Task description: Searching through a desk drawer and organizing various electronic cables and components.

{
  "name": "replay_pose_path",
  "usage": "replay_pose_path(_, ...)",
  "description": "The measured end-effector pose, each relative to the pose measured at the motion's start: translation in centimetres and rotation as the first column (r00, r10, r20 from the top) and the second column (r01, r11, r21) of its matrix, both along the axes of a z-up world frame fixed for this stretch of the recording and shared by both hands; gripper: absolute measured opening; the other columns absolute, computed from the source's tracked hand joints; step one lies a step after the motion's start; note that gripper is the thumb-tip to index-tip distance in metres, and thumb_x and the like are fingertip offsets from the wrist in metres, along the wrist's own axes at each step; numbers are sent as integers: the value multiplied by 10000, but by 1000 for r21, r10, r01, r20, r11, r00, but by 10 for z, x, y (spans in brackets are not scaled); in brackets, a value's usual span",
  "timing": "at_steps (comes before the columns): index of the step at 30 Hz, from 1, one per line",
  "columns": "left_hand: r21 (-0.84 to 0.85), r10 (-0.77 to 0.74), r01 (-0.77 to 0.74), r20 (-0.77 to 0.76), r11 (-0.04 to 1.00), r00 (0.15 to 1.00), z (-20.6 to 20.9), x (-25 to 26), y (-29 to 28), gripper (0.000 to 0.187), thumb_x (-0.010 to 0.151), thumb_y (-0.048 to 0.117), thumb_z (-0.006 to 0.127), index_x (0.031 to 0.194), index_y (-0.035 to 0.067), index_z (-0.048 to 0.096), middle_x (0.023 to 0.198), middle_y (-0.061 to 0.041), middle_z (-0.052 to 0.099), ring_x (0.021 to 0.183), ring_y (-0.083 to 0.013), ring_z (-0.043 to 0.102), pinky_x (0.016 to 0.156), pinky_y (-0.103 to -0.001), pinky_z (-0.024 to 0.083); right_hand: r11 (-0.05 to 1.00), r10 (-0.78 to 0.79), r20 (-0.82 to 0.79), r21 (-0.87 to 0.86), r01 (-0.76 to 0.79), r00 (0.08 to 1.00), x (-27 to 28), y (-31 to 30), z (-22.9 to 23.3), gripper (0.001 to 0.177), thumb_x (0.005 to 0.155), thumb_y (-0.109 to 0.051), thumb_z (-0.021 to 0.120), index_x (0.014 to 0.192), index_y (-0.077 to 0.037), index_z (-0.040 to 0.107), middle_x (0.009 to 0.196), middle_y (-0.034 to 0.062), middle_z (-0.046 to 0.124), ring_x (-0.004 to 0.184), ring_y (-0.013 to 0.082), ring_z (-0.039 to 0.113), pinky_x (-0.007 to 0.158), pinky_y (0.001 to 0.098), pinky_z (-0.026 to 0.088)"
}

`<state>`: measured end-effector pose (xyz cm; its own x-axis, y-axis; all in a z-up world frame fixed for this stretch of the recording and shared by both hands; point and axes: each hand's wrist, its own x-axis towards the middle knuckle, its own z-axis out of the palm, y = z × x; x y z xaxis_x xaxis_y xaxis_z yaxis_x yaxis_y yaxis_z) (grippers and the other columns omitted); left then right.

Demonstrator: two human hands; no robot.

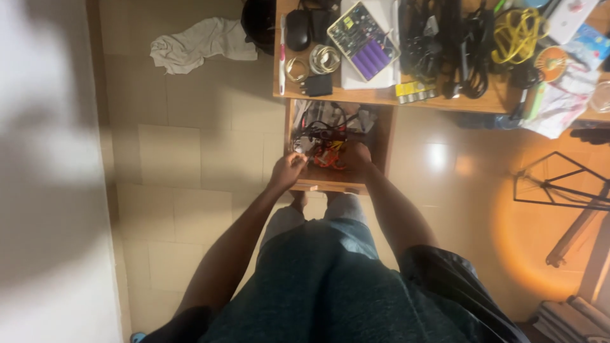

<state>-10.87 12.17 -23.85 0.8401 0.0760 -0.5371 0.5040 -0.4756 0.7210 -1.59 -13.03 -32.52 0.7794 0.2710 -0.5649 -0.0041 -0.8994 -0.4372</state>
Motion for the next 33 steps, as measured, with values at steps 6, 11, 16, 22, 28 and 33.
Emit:
replay_pose_path(6,-160,-22,16,-35,987,999,1,-27,11,304,950,328,673,1104,71,724,861,-93,766,815,-189,743,765,-335,571,986,71,-45,-147,-77,996,-6,47,-24,349,931,-306,611,1193,-100,715,1179,196,714,1048,398,700,888,484,574)
replay_pose_path(11,-229,-63,53,-39,972,997,4,-39,20,290,975,298,641,1140,68,702,936,-92,762,869,-183,740,797,-328,578,997,-77,133,6,77,988,1,49,-66,376,919,-202,593,1284,-133,643,1323,166,643,1067,396,693,872,495,571)
replay_pose_path(16,-254,-28,52,97,966,995,3,-49,26,251,960,201,642,1163,66,699,1032,-92,733,958,-189,718,834,-328,585,995,49,26,-94,-46,998,24,57,-48,603,916,-207,608,1487,-127,432,1501,167,491,1082,434,674,867,536,565)
replay_pose_path(22,-247,-50,81,130,966,990,35,-54,30,233,959,148,661,1163,45,708,1062,-120,704,986,-209,695,869,-343,562,977,108,13,-189,-103,994,23,56,-100,540,963,-217,605,1451,-48,447,1427,245,542,1173,431,641,913,529,558)
replay_pose_path(28,-342,7,22,82,939,997,28,-58,28,272,967,179,657,1206,51,685,1107,-102,729,983,-176,706,868,-331,573,983,-3,51,-185,12,999,20,52,-73,515,901,-262,673,1331,1,565,1277,255,629,1131,413,655,889,505,555)
replay_pose_path(33,-270,-38,28,-32,963,999,51,-51,29,295,983,270,668,1198,67,681,1033,-86,766,952,-174,735,848,-331,578,965,205,280,-221,-144,938,11,50,-16,284,937,-367,678,947,-95,758,1077,196,700,881,372,717,696,476,588)
